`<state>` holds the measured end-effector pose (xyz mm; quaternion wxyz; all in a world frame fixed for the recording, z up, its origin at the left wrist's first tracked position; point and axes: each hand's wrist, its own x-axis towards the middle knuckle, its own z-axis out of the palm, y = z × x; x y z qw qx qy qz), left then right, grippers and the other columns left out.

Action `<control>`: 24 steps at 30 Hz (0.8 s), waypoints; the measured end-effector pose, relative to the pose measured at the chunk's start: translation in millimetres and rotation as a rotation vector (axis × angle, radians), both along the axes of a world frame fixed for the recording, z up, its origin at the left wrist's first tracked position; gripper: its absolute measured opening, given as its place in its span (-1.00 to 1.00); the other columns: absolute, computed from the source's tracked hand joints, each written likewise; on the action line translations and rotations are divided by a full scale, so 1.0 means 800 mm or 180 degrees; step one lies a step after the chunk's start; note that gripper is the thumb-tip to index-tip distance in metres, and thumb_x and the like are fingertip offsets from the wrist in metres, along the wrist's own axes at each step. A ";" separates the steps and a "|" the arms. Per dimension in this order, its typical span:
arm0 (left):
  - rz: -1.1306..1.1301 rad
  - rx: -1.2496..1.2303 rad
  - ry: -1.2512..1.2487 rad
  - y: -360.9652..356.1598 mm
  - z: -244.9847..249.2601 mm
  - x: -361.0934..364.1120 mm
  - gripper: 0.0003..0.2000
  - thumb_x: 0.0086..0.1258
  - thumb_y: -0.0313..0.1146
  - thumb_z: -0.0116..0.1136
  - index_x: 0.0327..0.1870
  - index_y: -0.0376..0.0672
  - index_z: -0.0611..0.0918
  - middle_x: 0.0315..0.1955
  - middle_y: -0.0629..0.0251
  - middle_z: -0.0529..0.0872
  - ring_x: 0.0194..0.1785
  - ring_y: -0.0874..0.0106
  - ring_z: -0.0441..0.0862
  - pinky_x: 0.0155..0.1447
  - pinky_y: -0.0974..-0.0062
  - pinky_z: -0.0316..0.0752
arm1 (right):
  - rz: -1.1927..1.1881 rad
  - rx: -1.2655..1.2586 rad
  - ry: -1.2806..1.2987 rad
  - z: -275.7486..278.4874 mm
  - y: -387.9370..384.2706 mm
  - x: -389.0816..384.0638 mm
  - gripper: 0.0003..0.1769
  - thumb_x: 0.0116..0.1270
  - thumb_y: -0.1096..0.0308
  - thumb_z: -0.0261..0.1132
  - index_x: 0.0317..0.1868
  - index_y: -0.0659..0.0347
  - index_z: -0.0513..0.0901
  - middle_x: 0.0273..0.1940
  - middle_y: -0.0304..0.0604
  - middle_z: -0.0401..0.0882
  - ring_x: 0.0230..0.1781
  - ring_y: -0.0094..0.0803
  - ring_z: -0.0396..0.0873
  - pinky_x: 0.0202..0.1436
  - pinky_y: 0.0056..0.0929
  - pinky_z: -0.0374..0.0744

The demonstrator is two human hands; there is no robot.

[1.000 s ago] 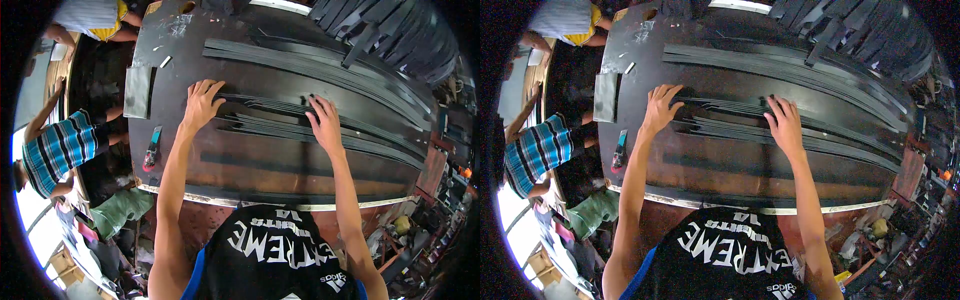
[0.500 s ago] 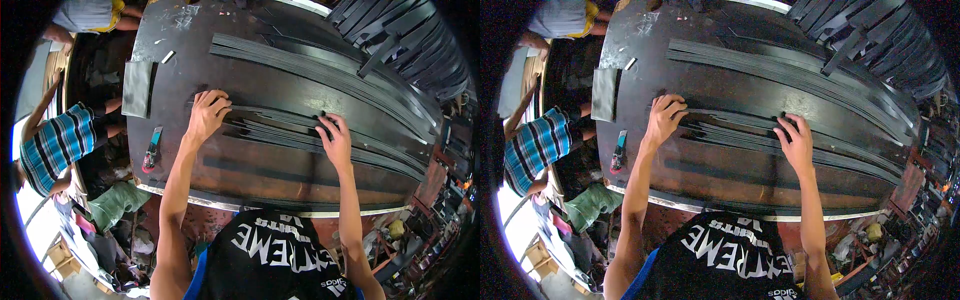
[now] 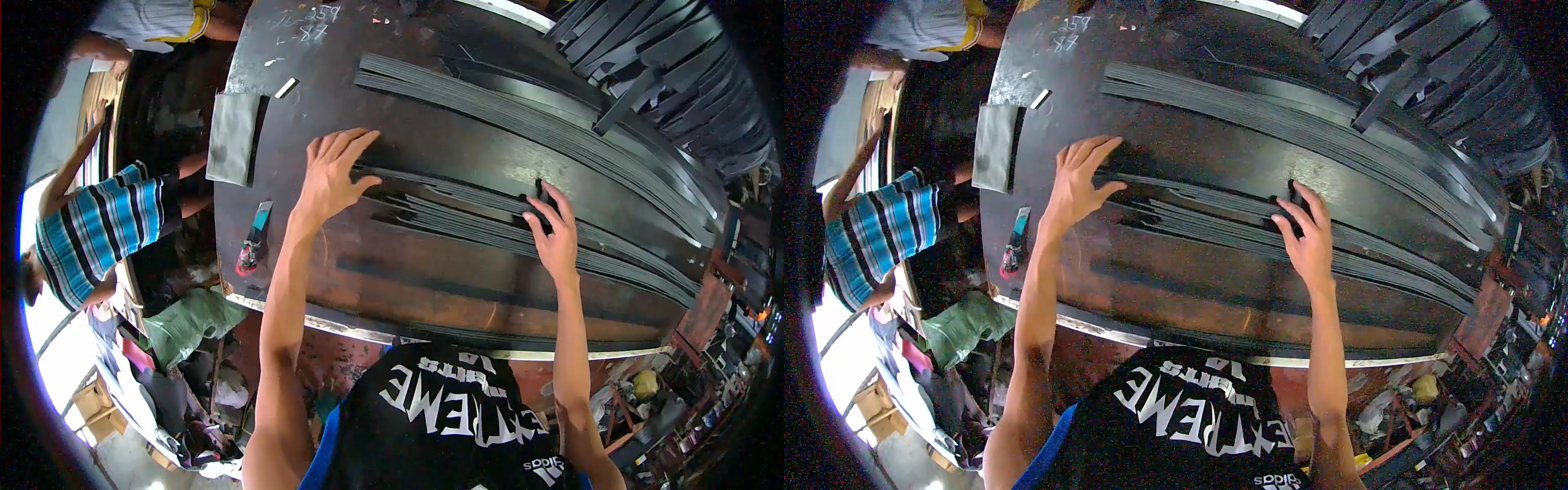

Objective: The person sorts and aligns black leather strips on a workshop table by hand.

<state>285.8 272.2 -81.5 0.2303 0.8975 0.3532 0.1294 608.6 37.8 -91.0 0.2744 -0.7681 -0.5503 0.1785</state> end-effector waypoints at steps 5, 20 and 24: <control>-0.0186 -0.0025 0.0177 0.005 -0.011 0.021 -0.40 0.04 -0.37 0.49 0.22 0.02 0.61 0.04 0.27 0.61 0.19 0.20 0.49 0.35 0.10 0.26 | 0.0117 0.0003 -0.0169 0.005 0.004 0.001 -0.65 0.27 0.29 0.44 0.06 0.17 0.72 0.23 -0.12 0.54 0.27 -0.10 0.48 0.37 -0.20 0.40; -0.0469 -0.1224 0.0250 0.037 0.009 0.045 -0.66 0.16 -0.47 0.34 -0.01 -0.17 0.64 -0.16 0.06 0.73 0.00 0.04 0.66 0.09 0.20 0.52 | 0.0179 0.0012 0.0142 0.009 0.025 0.022 -0.69 0.37 0.28 0.35 0.06 0.22 0.68 -0.13 -0.07 0.58 -0.04 -0.07 0.54 0.04 -0.24 0.50; -0.0610 -0.1013 0.0364 0.047 0.008 0.048 -0.60 0.19 -0.40 0.31 0.11 -0.06 0.64 -0.03 0.12 0.71 0.10 0.09 0.62 0.20 0.11 0.44 | 0.0427 -0.0018 0.0043 -0.007 0.033 0.042 -0.77 0.39 0.28 0.31 -0.05 0.24 0.61 -0.05 0.01 0.62 0.01 0.04 0.56 0.06 -0.12 0.51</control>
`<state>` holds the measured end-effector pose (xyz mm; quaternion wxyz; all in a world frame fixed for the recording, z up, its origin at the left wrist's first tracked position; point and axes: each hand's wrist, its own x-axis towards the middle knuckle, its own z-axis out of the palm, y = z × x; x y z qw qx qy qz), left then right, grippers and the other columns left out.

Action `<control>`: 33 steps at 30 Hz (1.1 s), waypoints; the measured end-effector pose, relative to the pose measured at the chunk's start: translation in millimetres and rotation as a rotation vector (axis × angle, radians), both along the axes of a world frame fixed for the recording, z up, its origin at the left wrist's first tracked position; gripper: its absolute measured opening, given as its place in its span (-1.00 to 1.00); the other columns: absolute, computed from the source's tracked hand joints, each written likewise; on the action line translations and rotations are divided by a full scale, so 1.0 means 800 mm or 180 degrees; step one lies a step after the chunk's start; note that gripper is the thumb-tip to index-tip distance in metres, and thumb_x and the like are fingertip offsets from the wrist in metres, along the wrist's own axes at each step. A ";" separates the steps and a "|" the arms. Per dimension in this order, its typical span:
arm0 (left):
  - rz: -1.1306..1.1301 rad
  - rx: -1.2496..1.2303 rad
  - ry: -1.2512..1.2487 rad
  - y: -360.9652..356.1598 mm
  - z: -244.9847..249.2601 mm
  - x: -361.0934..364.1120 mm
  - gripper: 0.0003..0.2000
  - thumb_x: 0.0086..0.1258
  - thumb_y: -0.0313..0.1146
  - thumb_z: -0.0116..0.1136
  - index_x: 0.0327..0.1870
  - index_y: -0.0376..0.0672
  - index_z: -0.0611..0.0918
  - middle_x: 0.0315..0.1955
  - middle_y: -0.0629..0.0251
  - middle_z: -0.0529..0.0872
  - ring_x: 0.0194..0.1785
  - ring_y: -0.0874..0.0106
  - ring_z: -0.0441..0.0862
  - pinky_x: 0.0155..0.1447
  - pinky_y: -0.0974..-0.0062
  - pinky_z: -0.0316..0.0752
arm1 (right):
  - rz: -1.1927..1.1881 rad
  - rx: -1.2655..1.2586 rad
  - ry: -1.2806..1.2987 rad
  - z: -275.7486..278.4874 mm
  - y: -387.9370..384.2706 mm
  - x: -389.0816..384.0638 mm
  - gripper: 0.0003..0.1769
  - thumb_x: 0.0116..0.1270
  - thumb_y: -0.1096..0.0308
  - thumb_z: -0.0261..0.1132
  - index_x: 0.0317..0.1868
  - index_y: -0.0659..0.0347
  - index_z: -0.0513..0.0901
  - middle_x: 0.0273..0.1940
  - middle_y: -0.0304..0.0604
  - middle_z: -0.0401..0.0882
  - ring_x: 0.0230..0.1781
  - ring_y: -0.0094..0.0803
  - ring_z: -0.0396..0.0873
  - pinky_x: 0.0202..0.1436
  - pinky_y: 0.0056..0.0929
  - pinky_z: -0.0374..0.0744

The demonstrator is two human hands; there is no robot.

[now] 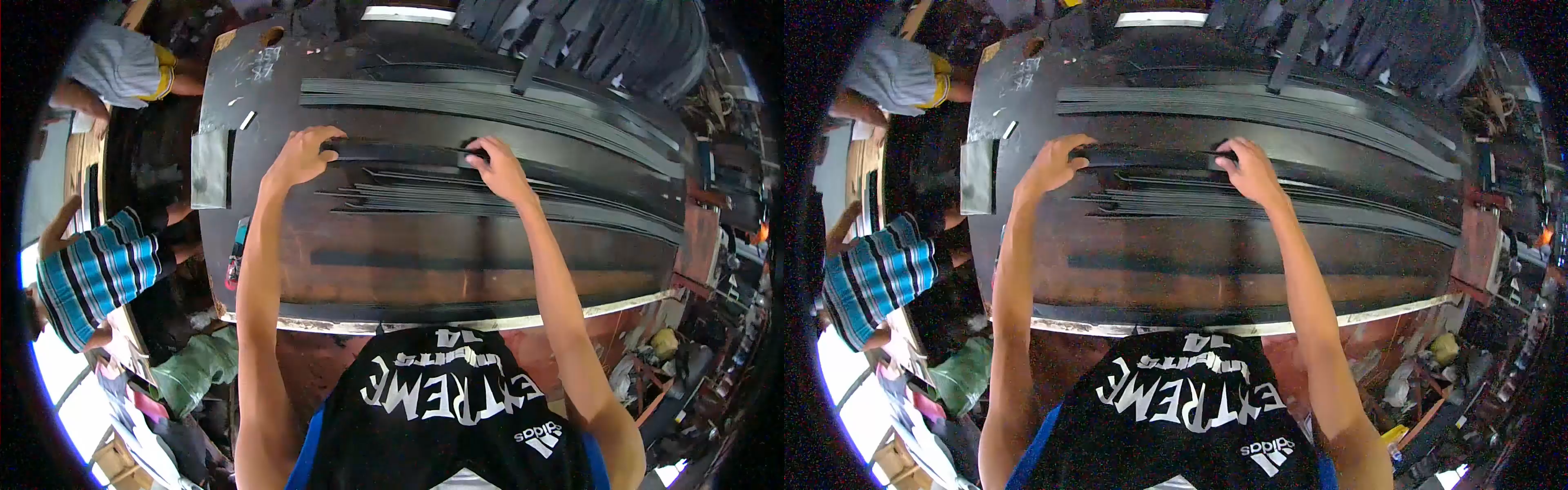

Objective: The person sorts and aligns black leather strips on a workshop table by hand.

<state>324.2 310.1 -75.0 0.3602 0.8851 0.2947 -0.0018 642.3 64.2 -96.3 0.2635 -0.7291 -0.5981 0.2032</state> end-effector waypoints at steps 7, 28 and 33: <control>-0.0648 0.0929 0.0629 -0.028 0.027 0.050 -0.45 0.22 -0.17 0.38 0.23 -0.13 0.55 0.17 0.08 0.61 0.30 0.01 0.48 0.34 0.10 0.36 | -0.0213 -0.0695 0.0721 0.051 0.005 0.011 -0.73 0.46 0.23 0.22 0.04 0.20 0.55 -0.09 0.05 0.68 -0.03 -0.01 0.63 0.03 -0.15 0.51; -0.0053 0.1070 0.0497 -0.100 0.260 0.026 -0.54 0.18 -0.38 0.36 0.14 -0.27 0.61 0.02 0.06 0.65 0.12 0.26 0.57 0.23 0.35 0.42 | -0.0474 -0.0524 -0.1073 0.081 -0.273 0.296 -0.41 0.19 0.16 0.45 0.20 0.23 0.59 0.09 0.05 0.63 0.16 0.01 0.56 0.23 -0.12 0.52; 0.0545 0.1083 0.0704 -0.112 0.284 -0.021 -0.54 0.23 -0.25 0.37 0.13 -0.26 0.63 0.06 0.10 0.61 0.10 0.27 0.55 0.24 0.33 0.42 | -0.0592 -0.0427 -0.1533 0.076 -0.370 0.418 -0.47 0.17 0.30 0.45 0.17 0.21 0.58 0.14 -0.03 0.60 0.19 -0.02 0.53 0.24 -0.15 0.53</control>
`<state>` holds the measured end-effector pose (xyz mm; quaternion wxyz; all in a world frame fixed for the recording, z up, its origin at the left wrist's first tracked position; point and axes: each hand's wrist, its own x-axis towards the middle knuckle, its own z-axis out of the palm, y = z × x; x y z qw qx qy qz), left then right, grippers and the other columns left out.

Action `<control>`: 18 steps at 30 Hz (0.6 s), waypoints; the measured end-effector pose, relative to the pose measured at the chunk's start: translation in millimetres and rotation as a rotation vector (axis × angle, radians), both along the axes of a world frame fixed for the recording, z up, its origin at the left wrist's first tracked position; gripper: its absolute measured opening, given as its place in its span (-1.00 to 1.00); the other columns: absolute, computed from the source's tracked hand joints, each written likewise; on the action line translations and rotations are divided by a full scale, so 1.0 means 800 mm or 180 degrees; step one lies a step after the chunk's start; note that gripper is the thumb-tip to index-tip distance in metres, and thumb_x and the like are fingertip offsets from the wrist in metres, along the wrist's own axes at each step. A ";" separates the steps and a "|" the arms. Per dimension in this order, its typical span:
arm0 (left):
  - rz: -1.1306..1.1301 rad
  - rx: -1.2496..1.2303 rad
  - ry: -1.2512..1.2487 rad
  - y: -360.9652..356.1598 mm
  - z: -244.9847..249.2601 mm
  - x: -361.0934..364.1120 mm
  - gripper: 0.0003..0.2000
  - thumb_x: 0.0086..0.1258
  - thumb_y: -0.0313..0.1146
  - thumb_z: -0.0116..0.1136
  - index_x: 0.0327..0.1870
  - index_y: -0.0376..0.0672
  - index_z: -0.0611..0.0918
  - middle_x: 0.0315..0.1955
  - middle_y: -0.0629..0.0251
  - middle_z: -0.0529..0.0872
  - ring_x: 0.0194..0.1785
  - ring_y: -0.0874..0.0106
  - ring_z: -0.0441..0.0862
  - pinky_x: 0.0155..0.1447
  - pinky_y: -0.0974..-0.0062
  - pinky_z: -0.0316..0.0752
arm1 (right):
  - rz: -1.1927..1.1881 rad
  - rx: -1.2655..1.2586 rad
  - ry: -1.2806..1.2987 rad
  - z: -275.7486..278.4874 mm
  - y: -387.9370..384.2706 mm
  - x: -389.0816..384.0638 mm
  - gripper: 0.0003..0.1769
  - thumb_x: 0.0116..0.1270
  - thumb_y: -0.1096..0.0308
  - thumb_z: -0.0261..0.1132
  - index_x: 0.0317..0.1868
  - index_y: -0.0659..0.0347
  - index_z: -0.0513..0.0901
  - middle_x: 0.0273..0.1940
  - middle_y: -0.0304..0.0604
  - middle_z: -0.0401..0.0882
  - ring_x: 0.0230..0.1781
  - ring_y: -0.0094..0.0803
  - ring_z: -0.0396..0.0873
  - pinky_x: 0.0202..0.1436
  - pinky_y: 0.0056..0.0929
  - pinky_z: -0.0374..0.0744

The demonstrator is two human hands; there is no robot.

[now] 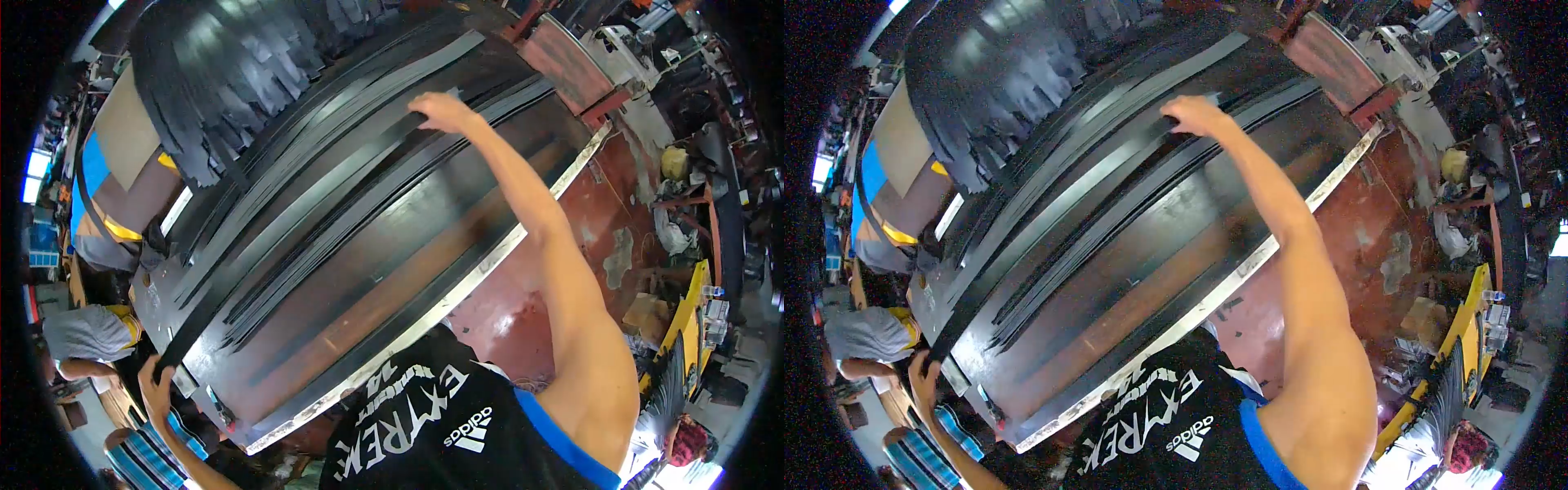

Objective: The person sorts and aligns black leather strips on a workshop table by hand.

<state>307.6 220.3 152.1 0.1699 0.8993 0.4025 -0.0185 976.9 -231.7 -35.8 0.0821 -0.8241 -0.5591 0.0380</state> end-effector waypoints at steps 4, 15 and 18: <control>0.0250 -0.0393 0.0329 -0.005 -0.004 -0.064 -0.46 0.22 -0.13 0.44 0.14 -0.27 0.63 -0.11 0.15 0.70 0.01 0.27 0.61 0.20 0.33 0.45 | -0.0249 0.0026 -0.0463 0.021 -0.078 0.077 -0.49 0.12 0.33 0.48 0.12 0.12 0.58 0.08 -0.15 0.60 0.18 -0.07 0.54 0.17 -0.14 0.58; 0.0961 -0.1118 0.0598 -0.097 -0.052 -0.231 -0.86 0.20 -0.46 0.27 -0.26 -0.27 0.61 -0.54 0.40 0.46 -0.45 0.52 0.36 -0.33 0.48 0.28 | 0.0269 -0.0225 -0.1025 0.137 -0.235 0.070 -0.44 -0.01 0.44 0.50 0.08 0.21 0.58 0.14 0.03 0.57 0.20 0.04 0.51 0.30 -0.14 0.48; 0.0937 -0.1576 0.0860 -0.120 -0.069 -0.249 -0.85 0.16 -0.47 0.30 -0.29 -0.28 0.62 -0.54 0.39 0.47 -0.44 0.51 0.38 -0.30 0.48 0.31 | 0.0152 -0.1094 -0.0974 0.128 -0.291 0.038 -0.38 -0.02 0.37 0.52 0.13 0.17 0.59 0.16 0.04 0.58 0.22 0.03 0.50 0.30 -0.14 0.48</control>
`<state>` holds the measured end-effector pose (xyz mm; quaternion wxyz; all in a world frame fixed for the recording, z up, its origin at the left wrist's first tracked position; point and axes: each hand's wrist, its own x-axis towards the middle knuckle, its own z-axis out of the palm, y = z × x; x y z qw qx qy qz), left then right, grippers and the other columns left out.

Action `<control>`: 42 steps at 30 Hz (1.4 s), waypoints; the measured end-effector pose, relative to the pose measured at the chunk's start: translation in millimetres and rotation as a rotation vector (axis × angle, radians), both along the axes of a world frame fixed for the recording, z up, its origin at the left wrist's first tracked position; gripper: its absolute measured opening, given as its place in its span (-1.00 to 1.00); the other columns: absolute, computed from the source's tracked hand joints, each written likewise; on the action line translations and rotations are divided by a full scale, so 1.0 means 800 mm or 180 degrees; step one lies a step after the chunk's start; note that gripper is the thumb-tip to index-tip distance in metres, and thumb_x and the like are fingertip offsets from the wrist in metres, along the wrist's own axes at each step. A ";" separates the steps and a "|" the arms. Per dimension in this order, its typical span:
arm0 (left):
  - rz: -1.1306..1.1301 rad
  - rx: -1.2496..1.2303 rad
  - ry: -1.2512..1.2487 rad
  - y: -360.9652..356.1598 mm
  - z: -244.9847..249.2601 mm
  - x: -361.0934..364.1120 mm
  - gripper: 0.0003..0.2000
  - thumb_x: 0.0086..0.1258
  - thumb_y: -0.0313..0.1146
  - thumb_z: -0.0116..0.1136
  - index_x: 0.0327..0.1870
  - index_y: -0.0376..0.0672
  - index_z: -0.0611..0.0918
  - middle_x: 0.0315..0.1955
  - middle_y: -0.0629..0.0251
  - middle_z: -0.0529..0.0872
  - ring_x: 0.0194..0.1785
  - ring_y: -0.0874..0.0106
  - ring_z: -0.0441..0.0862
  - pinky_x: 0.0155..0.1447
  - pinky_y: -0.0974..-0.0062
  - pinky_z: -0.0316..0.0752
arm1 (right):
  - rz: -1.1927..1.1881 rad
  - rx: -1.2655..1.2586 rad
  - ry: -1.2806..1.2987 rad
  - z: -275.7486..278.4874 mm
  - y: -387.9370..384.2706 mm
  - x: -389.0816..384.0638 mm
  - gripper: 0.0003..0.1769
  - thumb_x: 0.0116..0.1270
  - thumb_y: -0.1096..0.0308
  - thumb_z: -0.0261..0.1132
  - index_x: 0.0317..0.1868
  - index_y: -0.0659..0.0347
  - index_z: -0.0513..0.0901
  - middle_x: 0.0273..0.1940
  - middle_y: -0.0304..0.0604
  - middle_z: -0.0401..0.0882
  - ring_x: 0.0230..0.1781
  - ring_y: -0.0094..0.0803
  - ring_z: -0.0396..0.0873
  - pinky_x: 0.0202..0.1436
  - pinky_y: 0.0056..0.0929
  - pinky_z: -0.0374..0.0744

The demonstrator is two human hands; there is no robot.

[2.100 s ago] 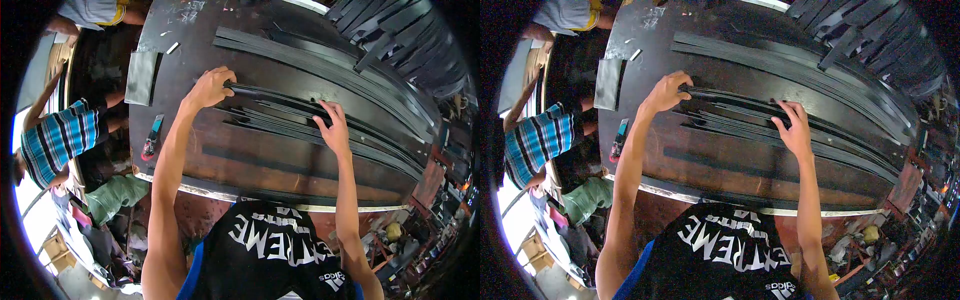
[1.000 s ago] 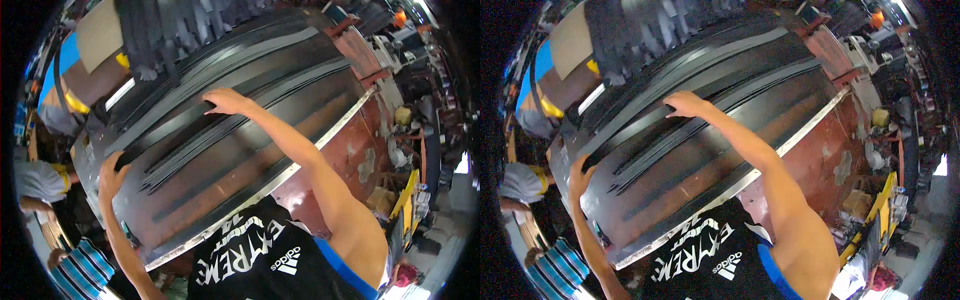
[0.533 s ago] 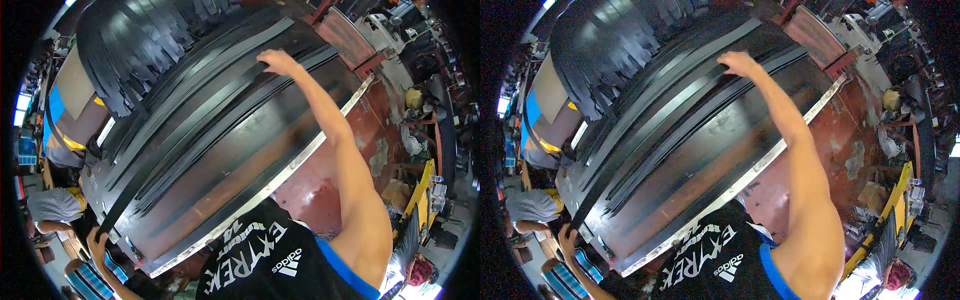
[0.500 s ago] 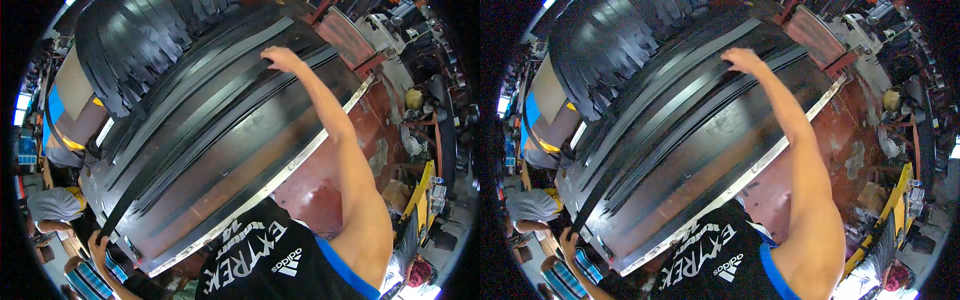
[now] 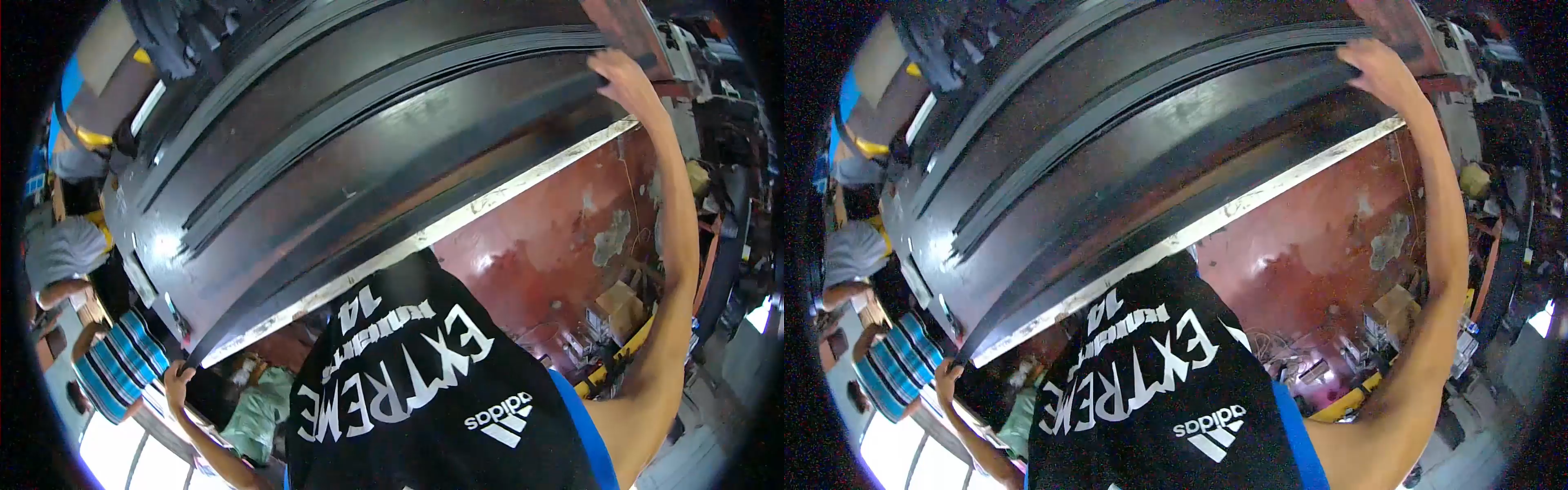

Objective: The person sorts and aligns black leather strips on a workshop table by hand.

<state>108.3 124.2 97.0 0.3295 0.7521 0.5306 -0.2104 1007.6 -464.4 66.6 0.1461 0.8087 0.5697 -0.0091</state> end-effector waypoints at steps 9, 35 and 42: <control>-0.0396 -0.0069 0.0073 -0.066 -0.074 0.037 -0.76 0.11 -0.41 0.38 -0.23 -0.31 0.67 -0.48 0.32 0.64 -0.35 0.51 0.52 -0.17 0.47 0.43 | -0.0467 -0.0476 0.0667 -0.098 -0.089 -0.061 -0.46 -0.06 0.46 0.48 0.04 0.17 0.61 -0.02 0.00 0.62 0.04 0.05 0.54 0.17 -0.08 0.50; -0.0467 0.0428 -0.0511 -0.056 -0.156 0.012 -0.76 0.14 -0.50 0.36 -0.18 -0.33 0.64 -0.42 0.14 0.66 -0.31 0.30 0.56 -0.11 0.36 0.50 | -0.1142 -0.0076 0.0790 -0.171 -0.119 -0.095 -0.41 0.12 0.43 0.45 0.18 0.07 0.49 0.29 0.01 0.46 0.26 -0.02 0.50 0.23 -0.12 0.56; -0.0488 0.0690 -0.0214 -0.055 -0.168 0.002 -0.59 0.11 -0.41 0.48 0.00 -0.29 0.67 -0.07 -0.03 0.73 0.05 0.04 0.64 0.18 0.19 0.46 | -0.1154 -0.0039 0.0858 -0.171 -0.120 -0.090 -0.32 0.01 0.35 0.54 0.20 0.04 0.52 0.17 -0.06 0.49 0.17 -0.04 0.53 0.19 -0.14 0.56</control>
